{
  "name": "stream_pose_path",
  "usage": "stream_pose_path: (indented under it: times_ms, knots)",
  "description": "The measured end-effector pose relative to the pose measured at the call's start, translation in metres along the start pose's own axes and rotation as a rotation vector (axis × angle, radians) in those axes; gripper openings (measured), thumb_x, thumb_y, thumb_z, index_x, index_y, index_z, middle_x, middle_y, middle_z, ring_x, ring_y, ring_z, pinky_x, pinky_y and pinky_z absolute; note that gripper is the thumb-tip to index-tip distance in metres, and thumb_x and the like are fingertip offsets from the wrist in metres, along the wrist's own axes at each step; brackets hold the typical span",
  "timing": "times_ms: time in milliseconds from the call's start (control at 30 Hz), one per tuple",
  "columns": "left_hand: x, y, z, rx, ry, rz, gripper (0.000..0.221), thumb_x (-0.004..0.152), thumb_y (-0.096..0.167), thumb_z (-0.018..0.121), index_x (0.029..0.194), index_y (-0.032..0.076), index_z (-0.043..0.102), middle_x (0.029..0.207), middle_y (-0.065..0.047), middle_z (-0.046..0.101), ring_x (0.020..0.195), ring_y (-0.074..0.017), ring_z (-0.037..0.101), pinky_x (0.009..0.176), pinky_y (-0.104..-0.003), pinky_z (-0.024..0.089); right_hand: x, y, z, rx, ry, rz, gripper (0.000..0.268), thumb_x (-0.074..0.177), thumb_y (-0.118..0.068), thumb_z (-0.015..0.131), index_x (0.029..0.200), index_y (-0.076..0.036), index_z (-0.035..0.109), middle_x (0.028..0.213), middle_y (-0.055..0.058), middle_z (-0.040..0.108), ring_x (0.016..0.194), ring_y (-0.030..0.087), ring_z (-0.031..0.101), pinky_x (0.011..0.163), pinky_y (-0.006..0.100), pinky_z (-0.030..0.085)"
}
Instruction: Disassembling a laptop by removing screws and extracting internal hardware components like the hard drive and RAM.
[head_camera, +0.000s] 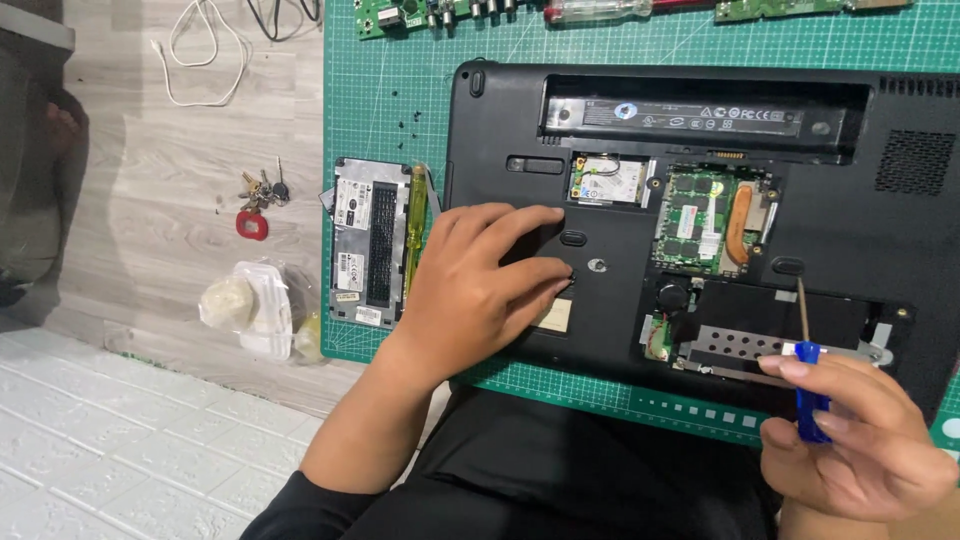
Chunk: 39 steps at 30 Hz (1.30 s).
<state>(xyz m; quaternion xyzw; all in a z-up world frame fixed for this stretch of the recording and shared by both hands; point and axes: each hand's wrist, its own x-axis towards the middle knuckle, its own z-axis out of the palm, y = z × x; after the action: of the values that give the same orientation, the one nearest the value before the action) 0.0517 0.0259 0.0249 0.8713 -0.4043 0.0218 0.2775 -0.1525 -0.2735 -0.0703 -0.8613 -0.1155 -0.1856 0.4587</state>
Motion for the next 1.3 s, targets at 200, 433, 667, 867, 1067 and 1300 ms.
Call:
stream_pose_path:
  times_ms: [200, 433, 667, 867, 1067, 1300]
  knots:
    - [0.002, 0.002, -0.002, -0.008, -0.007, -0.005, 0.010, 0.083, 0.015, 0.078, 0.091, 0.010, 0.074, 0.122, -0.005, 0.062, 0.110, -0.0261, 0.056, 0.100, -0.042, 0.039, 0.003, 0.000, -0.003, 0.000, -0.038, 0.001, 0.051, 0.073, -0.006, 0.080, 0.106, -0.008, 0.040, 0.120, 0.024, 0.063, 0.107, 0.039, 0.073, 0.092, 0.047, 0.063]
    - [0.004, 0.005, 0.001, -0.035, -0.011, -0.032, 0.010, 0.085, 0.014, 0.074, 0.090, 0.008, 0.068, 0.122, -0.006, 0.059, 0.114, -0.0272, 0.054, 0.102, -0.044, 0.037, 0.009, -0.010, 0.006, -0.021, 0.041, 0.008, 0.047, 0.078, -0.007, 0.076, 0.102, -0.004, 0.036, 0.115, 0.026, 0.062, 0.103, 0.040, 0.072, 0.091, 0.047, 0.062]
    - [0.002, 0.007, 0.002, -0.008, -0.016, -0.038, 0.011, 0.088, 0.015, 0.072, 0.092, 0.008, 0.065, 0.122, -0.008, 0.057, 0.116, -0.0284, 0.053, 0.102, -0.044, 0.036, 0.006, -0.010, 0.009, -0.042, 0.102, 0.043, 0.041, 0.079, -0.007, 0.077, 0.100, -0.003, 0.041, 0.114, 0.026, 0.064, 0.102, 0.040, 0.072, 0.092, 0.048, 0.061]
    - [-0.004, 0.007, 0.006, -0.052, 0.044, -0.075, 0.010, 0.084, 0.012, 0.073, 0.087, 0.006, 0.067, 0.123, -0.011, 0.059, 0.115, -0.0308, 0.053, 0.101, -0.044, 0.038, 0.003, -0.003, 0.004, -0.012, -0.022, 0.037, 0.046, 0.075, -0.009, 0.079, 0.104, -0.010, 0.044, 0.124, 0.019, 0.062, 0.108, 0.036, 0.072, 0.096, 0.047, 0.062]
    - [-0.010, 0.005, 0.010, -0.068, 0.131, -0.111, 0.010, 0.081, 0.011, 0.077, 0.086, 0.007, 0.069, 0.118, -0.009, 0.060, 0.113, -0.0285, 0.055, 0.100, -0.042, 0.040, -0.002, -0.001, 0.003, -0.020, -0.005, 0.053, 0.050, 0.073, -0.002, 0.080, 0.107, -0.011, 0.045, 0.122, 0.020, 0.064, 0.109, 0.036, 0.073, 0.096, 0.045, 0.062]
    - [-0.011, 0.003, 0.005, -0.161, 0.155, -0.094, 0.010, 0.081, 0.008, 0.075, 0.087, 0.006, 0.067, 0.112, -0.007, 0.063, 0.107, -0.0273, 0.057, 0.099, -0.044, 0.041, -0.005, 0.007, -0.006, -0.037, -0.124, 0.035, 0.059, 0.073, -0.003, 0.079, 0.120, -0.013, 0.044, 0.130, 0.019, 0.062, 0.118, 0.036, 0.070, 0.105, 0.048, 0.060]
